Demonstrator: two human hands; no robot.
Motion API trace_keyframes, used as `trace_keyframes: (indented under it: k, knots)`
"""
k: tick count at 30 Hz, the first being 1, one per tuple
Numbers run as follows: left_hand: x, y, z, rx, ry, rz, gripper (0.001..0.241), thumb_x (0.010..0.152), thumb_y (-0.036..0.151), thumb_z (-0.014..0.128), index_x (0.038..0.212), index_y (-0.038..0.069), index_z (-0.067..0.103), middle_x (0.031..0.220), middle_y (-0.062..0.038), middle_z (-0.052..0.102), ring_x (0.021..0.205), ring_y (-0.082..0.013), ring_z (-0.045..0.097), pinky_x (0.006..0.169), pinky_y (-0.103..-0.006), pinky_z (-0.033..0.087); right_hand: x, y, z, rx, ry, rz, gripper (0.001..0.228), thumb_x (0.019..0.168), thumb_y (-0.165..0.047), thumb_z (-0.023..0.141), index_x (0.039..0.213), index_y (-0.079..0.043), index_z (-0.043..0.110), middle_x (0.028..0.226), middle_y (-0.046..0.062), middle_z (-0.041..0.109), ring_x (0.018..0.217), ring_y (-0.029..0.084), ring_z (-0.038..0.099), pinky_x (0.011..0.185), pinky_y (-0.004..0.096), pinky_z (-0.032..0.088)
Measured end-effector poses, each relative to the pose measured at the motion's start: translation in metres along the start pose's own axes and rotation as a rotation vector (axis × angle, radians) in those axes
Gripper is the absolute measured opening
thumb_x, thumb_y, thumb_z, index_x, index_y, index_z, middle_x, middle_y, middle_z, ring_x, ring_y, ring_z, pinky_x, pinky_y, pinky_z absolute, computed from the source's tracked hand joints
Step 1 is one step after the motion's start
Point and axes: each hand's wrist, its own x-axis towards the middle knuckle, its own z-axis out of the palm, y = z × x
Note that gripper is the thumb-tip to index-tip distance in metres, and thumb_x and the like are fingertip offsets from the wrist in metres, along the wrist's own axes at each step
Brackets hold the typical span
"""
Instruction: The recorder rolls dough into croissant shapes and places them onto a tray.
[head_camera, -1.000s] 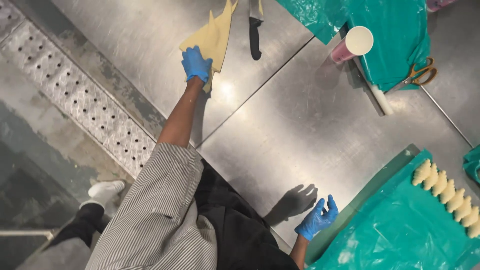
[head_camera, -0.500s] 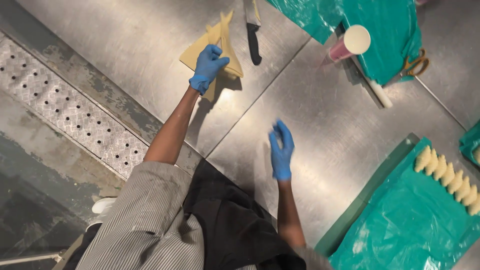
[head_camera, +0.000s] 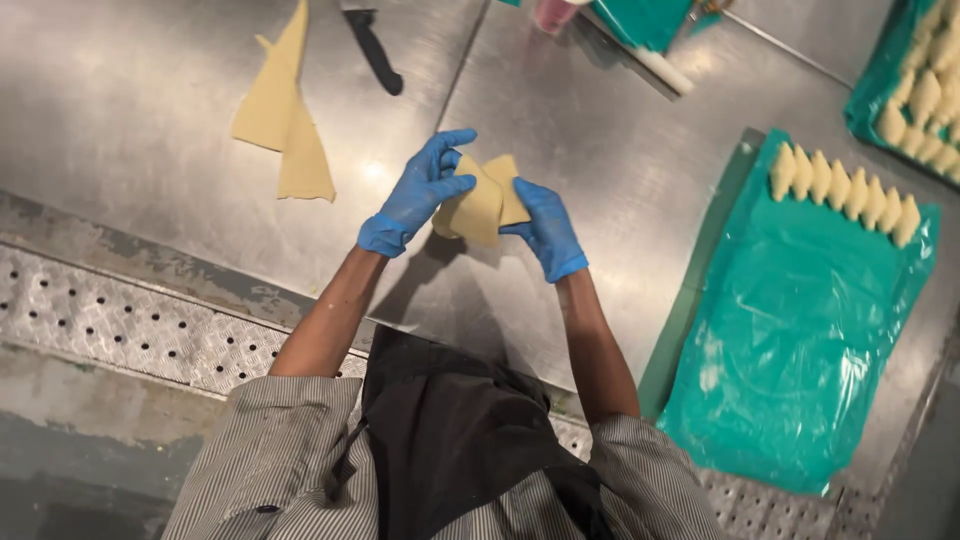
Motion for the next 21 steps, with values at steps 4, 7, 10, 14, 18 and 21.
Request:
trace_keyframes:
  k: [4, 7, 10, 14, 18, 21]
  knots:
    - [0.004, 0.020, 0.030, -0.020, -0.066, -0.095, 0.068, 0.093, -0.004, 0.068, 0.156, 0.008, 0.048, 0.106, 0.001, 0.055, 0.093, -0.0078, 0.056, 0.084, -0.0222, 0.052, -0.030, -0.029, -0.072, 0.301, 0.157, -0.017, 0.041, 0.097, -0.029, 0.061, 0.122, 0.003, 0.065, 0.113, 0.016, 0.073, 0.097, 0.028, 0.077, 0.075, 0.049, 0.068]
    - [0.008, 0.031, 0.053, -0.082, -0.102, -0.186, 0.070, 0.093, -0.004, 0.066, 0.158, 0.010, 0.044, 0.111, 0.001, 0.055, 0.092, -0.0080, 0.056, 0.079, -0.0228, 0.053, -0.065, -0.066, -0.116, 0.021, 0.306, -0.370, 0.038, 0.105, -0.030, 0.063, 0.121, 0.004, 0.067, 0.111, 0.014, 0.072, 0.098, 0.026, 0.075, 0.079, 0.047, 0.067]
    - [0.015, 0.031, 0.074, -0.300, -0.182, -0.227, 0.072, 0.095, -0.005, 0.064, 0.160, 0.011, 0.038, 0.118, -0.001, 0.060, 0.102, -0.0100, 0.064, 0.090, -0.0250, 0.057, -0.086, -0.094, -0.133, -0.331, 0.409, -0.504, 0.038, 0.110, -0.031, 0.062, 0.127, 0.003, 0.068, 0.114, 0.011, 0.074, 0.102, 0.023, 0.072, 0.089, 0.040, 0.062]
    - [0.022, 0.023, 0.102, -0.535, -0.228, -0.274, 0.075, 0.096, -0.007, 0.062, 0.163, 0.009, 0.032, 0.122, -0.007, 0.061, 0.109, -0.0150, 0.067, 0.101, -0.0304, 0.060, -0.095, -0.059, -0.132, -0.842, 0.458, -0.670, 0.045, 0.108, -0.030, 0.065, 0.139, 0.003, 0.063, 0.132, 0.016, 0.070, 0.117, 0.026, 0.068, 0.101, 0.038, 0.053]
    - [0.025, 0.015, 0.123, -0.582, -0.208, -0.301, 0.076, 0.096, -0.007, 0.062, 0.163, 0.009, 0.030, 0.126, -0.011, 0.062, 0.111, -0.0182, 0.068, 0.101, -0.0326, 0.059, -0.127, -0.016, -0.087, 0.078, 0.056, -0.173, 0.064, 0.106, -0.052, 0.039, 0.136, -0.004, 0.068, 0.129, 0.015, 0.074, 0.113, 0.027, 0.072, 0.104, 0.042, 0.056]
    - [0.026, -0.013, 0.133, -0.476, -0.148, -0.297, 0.076, 0.094, -0.007, 0.062, 0.161, 0.010, 0.031, 0.130, -0.012, 0.061, 0.116, -0.0198, 0.066, 0.103, -0.0328, 0.058, -0.149, -0.054, -0.024, 0.242, 0.080, -0.121, 0.055, 0.100, -0.042, 0.051, 0.128, 0.002, 0.067, 0.116, 0.018, 0.075, 0.099, 0.029, 0.076, 0.092, 0.043, 0.062]
